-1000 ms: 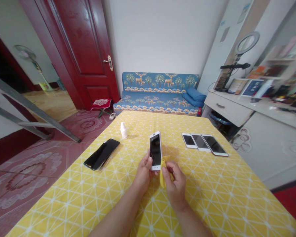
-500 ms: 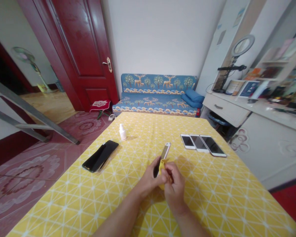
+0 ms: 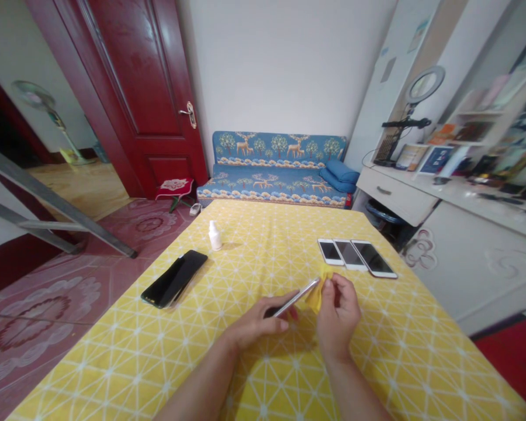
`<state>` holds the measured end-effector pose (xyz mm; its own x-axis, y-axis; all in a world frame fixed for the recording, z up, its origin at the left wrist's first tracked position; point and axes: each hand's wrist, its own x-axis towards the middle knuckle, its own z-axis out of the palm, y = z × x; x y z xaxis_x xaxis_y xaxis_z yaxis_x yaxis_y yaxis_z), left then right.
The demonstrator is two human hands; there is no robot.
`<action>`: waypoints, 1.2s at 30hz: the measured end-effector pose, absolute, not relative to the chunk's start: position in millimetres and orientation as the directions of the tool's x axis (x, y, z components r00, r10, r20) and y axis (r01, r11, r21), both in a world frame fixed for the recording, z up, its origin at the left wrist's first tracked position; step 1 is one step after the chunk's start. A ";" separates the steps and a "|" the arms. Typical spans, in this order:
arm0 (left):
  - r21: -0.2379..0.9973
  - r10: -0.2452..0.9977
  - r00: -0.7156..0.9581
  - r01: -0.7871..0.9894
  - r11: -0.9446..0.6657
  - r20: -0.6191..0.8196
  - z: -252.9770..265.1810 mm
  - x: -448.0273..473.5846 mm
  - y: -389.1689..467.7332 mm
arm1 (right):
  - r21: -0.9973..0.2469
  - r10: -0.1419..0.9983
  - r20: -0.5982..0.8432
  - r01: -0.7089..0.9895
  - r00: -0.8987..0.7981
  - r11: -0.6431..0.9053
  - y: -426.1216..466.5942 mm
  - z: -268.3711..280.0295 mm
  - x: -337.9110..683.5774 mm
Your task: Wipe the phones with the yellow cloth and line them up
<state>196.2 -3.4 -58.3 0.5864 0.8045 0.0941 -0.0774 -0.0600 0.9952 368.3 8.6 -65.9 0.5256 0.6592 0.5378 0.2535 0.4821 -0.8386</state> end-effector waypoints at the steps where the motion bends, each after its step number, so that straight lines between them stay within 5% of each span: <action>1: 0.994 0.797 0.597 -0.100 -0.039 0.091 -59.2 196.0 -3.3 | -0.849 0.665 0.523 0.251 0.533 0.466 10.9 -67.8 370.1; 11: 0.720 0.796 0.603 -0.572 0.394 0.044 -76.3 210.0 -8.5 | -0.875 0.789 0.483 0.244 0.379 0.418 5.5 -73.9 362.8; 14: 0.667 0.855 0.519 -0.636 0.387 0.000 -78.3 212.6 -9.3 | -0.862 0.840 0.498 0.236 0.218 0.450 1.8 -76.4 355.5; 19: 0.608 0.948 0.305 -0.738 0.293 -0.086 -73.8 218.9 -7.5 | -0.619 0.725 0.688 0.497 -0.030 0.608 -4.6 -79.0 339.3; 25: 0.527 0.979 0.169 -0.825 0.203 -0.113 -69.5 209.6 -2.7 | -0.581 0.731 0.571 0.446 -0.373 0.681 -25.8 -71.1 317.2; 29: 0.603 0.992 0.050 -0.790 0.111 -0.117 -74.1 198.8 3.5 | -0.674 0.768 0.474 0.384 -0.431 0.632 -27.1 -70.0 319.6; 32: 0.800 0.990 -0.104 -0.600 0.017 -0.099 -79.9 199.4 8.8 | -0.836 0.862 0.444 0.232 -0.244 0.497 -21.3 -75.9 321.5; 36: 0.957 0.981 -0.127 -0.234 -0.170 0.143 -85.4 211.0 9.0 | -0.953 0.953 0.302 -0.026 0.010 0.302 -11.6 -87.3 319.3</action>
<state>211.0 9.0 -85.4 -0.1273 0.9815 0.1431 -0.2342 -0.1700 0.9572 319.3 -11.6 -87.3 0.0100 0.9533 0.3020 -0.0264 0.3021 -0.9529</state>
